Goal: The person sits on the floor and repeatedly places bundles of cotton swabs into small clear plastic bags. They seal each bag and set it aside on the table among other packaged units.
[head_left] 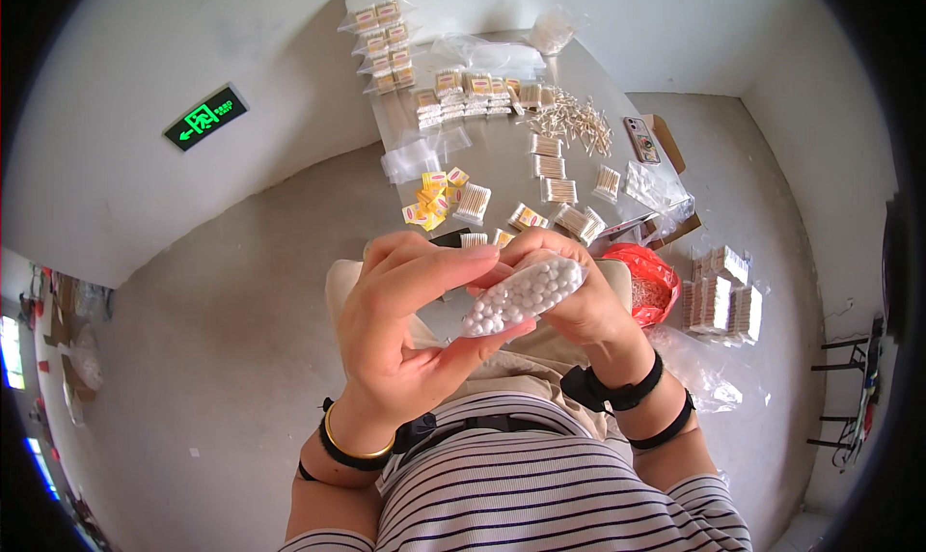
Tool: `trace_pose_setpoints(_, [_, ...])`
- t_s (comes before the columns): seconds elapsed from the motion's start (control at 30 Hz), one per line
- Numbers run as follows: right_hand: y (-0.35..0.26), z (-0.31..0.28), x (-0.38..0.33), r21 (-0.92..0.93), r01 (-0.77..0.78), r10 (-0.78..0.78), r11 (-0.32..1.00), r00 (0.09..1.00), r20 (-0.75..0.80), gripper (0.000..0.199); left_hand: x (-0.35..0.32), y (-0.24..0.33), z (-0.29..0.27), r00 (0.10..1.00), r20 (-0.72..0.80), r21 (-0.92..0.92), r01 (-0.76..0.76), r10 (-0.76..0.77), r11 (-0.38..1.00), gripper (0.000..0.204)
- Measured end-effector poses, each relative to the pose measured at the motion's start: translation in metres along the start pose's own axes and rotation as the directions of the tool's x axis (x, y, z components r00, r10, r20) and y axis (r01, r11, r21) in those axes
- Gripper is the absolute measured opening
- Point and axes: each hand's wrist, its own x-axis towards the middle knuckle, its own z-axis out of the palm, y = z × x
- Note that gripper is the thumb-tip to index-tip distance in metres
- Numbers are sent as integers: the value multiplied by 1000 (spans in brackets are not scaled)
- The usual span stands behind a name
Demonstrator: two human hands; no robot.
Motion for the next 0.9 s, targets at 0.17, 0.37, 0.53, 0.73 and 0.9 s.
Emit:
trace_pose_setpoints(0.17, [4,-3,-4,22,-51,51,998,999,-13,29,1,-3,-3,999,-33,28,-38,39,999,55])
trace_pose_setpoints(0.37, [-2,12,-7,48,-1,10,999,981,-196,37,9,-4,-7,989,14,-86,148,-147,985,38])
trace_pose_setpoints(0.53, [-9,22,-12,-85,4,-27,996,963,-268,49,0,-11,-9,889,-21,-409,409,-457,816,33])
trace_pose_setpoints(0.73, [-17,41,-7,-266,20,-102,964,949,-298,60,-1,-12,-6,839,-36,-500,456,-543,737,32])
trace_pose_setpoints(0.9, [-16,38,-7,-271,3,-90,963,947,-310,61,-2,-13,-6,840,-29,-518,450,-541,727,30])
